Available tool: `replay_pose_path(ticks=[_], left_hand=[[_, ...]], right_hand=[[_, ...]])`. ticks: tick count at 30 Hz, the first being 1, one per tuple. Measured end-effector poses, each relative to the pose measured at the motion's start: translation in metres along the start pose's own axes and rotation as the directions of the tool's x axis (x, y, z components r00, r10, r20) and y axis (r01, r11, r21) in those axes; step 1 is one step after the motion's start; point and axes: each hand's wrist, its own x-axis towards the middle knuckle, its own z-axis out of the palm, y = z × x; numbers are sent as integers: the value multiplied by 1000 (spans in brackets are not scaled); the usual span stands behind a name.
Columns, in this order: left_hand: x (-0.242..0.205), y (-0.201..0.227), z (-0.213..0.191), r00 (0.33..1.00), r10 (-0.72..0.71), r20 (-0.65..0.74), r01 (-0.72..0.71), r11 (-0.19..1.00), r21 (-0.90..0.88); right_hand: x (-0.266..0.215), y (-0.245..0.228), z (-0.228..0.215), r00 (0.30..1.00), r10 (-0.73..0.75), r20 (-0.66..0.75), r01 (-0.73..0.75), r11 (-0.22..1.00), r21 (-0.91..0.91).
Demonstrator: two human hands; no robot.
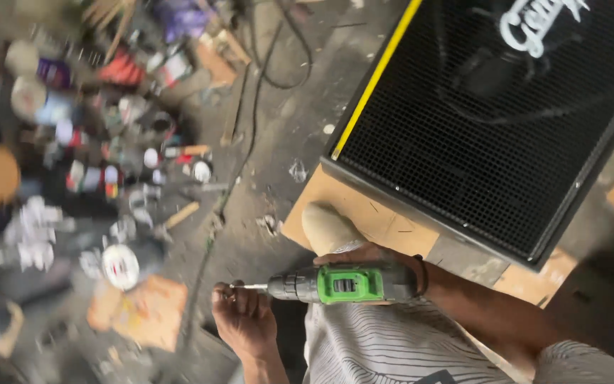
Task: Fastening screws onto a speaker grill using a power drill after measuring with a tape measure.
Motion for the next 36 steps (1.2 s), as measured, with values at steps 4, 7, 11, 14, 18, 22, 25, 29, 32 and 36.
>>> replay_pose_path(ticks=[4, 7, 11, 14, 18, 22, 25, 29, 32, 36], left_hand=[[105, 28, 52, 995, -46, 93, 33, 990, 136], [176, 55, 106, 975, -167, 144, 129, 963, 238], [239, 72, 189, 975, -190, -112, 220, 804, 552], [322, 72, 201, 867, -425, 261, 281, 848, 449], [365, 68, 282, 772, -488, 407, 203, 797, 569], [443, 55, 345, 608, -660, 442, 315, 711, 629], [495, 37, 383, 570, -725, 386, 139, 548, 825], [523, -2, 440, 324, -884, 338, 215, 417, 883], [503, -44, 473, 352, -868, 350, -75, 347, 935], [488, -108, 502, 237, -948, 214, -200, 168, 965]], right_hand=[[62, -18, -34, 957, -291, 3, 281, 922, -266], [115, -30, -63, 944, -328, -42, 316, 931, -182], [153, -83, -71, 866, -465, -184, 434, 882, -183], [175, -104, -86, 822, -520, -232, 470, 849, -239], [213, -112, -107, 678, -589, -440, 417, 801, -429], [259, -146, -121, 384, -835, -394, 356, 528, -771], [289, -141, -116, 305, -753, -583, 267, 655, -707], [312, -140, -112, 166, -739, -653, 286, 670, -685], [320, -142, -110, -48, -738, -673, 156, 660, -735], [315, -160, -111, -218, -656, -723, 53, 732, -680]])
